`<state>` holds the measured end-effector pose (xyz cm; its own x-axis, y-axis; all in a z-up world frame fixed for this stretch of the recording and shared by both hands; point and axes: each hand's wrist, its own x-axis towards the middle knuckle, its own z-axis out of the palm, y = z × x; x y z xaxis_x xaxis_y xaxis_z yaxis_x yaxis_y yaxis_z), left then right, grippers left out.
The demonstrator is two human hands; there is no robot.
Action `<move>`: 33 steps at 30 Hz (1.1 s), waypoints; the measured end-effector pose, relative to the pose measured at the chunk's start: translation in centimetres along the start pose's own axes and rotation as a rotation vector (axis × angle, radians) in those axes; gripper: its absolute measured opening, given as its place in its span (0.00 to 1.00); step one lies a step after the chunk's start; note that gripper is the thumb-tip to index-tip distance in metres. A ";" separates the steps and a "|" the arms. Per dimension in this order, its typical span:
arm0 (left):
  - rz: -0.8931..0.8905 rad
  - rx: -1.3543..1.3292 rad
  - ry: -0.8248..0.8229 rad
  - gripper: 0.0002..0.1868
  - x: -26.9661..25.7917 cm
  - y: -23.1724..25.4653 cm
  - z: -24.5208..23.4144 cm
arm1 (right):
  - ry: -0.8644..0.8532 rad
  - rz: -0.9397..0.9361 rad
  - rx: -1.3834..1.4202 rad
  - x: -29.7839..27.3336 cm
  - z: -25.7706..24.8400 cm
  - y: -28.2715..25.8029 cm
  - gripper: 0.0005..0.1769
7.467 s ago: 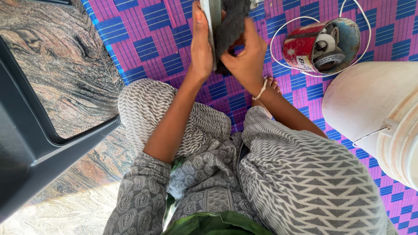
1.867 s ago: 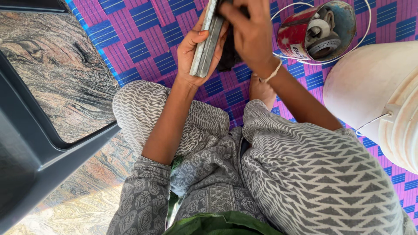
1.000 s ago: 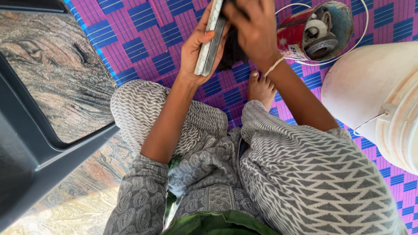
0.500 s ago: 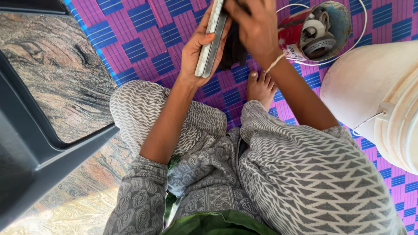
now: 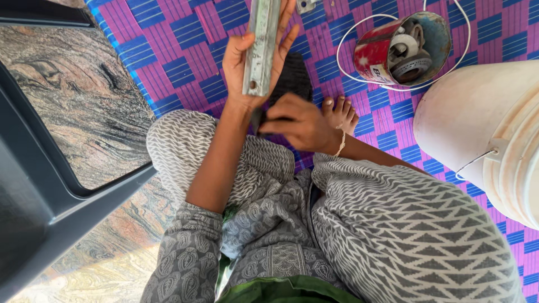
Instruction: The person cleans various metal components using a black cloth while sitting on a patterned mat. They pick up individual metal pieces, wipe them down thoroughly with the cloth, and set them back down.
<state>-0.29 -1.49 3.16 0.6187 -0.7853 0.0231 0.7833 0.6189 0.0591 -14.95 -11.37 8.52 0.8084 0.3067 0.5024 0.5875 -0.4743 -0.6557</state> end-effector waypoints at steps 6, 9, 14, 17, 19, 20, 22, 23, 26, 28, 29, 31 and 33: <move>0.051 0.058 -0.200 0.25 -1.0 1.5 1.1 | 0.547 0.571 0.159 -0.1 -4.4 1.4 0.20; 0.027 0.183 0.024 0.32 -0.8 1.6 2.4 | 0.725 0.627 0.401 1.2 -6.4 2.2 0.21; -0.009 0.700 0.358 0.29 -0.1 2.4 2.5 | 0.928 0.554 0.693 0.9 -10.9 0.9 0.22; 0.111 0.772 0.150 0.25 -0.4 1.7 0.6 | 0.957 0.376 0.585 -3.4 -13.4 2.8 0.22; 0.116 0.533 0.099 0.19 -0.2 1.2 -0.8 | 0.973 0.339 0.594 -6.1 -12.4 6.5 0.28; 0.117 0.532 0.091 0.19 -0.3 1.2 -1.2 | 0.913 0.444 0.643 -7.2 -9.6 7.5 0.29; 0.075 0.393 0.138 0.21 -0.2 1.1 -1.9 | 0.770 0.667 0.741 -7.8 -5.4 8.3 0.39; 0.077 0.392 0.150 0.21 -0.2 1.0 -2.3 | 0.606 0.630 0.892 -8.0 -3.7 7.2 0.44; 0.077 0.112 -0.031 0.18 -0.7 1.0 -2.6 | 0.183 0.473 -0.040 -6.0 -1.0 3.8 0.41; 0.093 0.150 -0.208 0.37 -0.1 1.2 -2.0 | -0.069 0.183 -0.367 -2.3 1.3 3.0 0.33; 0.094 0.147 -0.219 0.37 0.3 0.9 -2.0 | -0.135 0.167 -0.336 -0.9 2.1 2.7 0.28; 0.120 0.194 -0.244 0.27 0.3 0.2 -3.0 | -0.058 0.202 -0.283 0.7 3.1 2.7 0.30; 0.101 0.245 -0.221 0.28 0.4 -0.5 -4.9 | 0.023 0.239 -0.219 1.0 4.0 2.6 0.32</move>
<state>-0.14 -2.03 -1.80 0.6431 -0.7219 0.2553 0.6645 0.6919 0.2824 -12.42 -9.00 5.06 0.9199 0.1476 0.3633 0.3571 -0.6979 -0.6208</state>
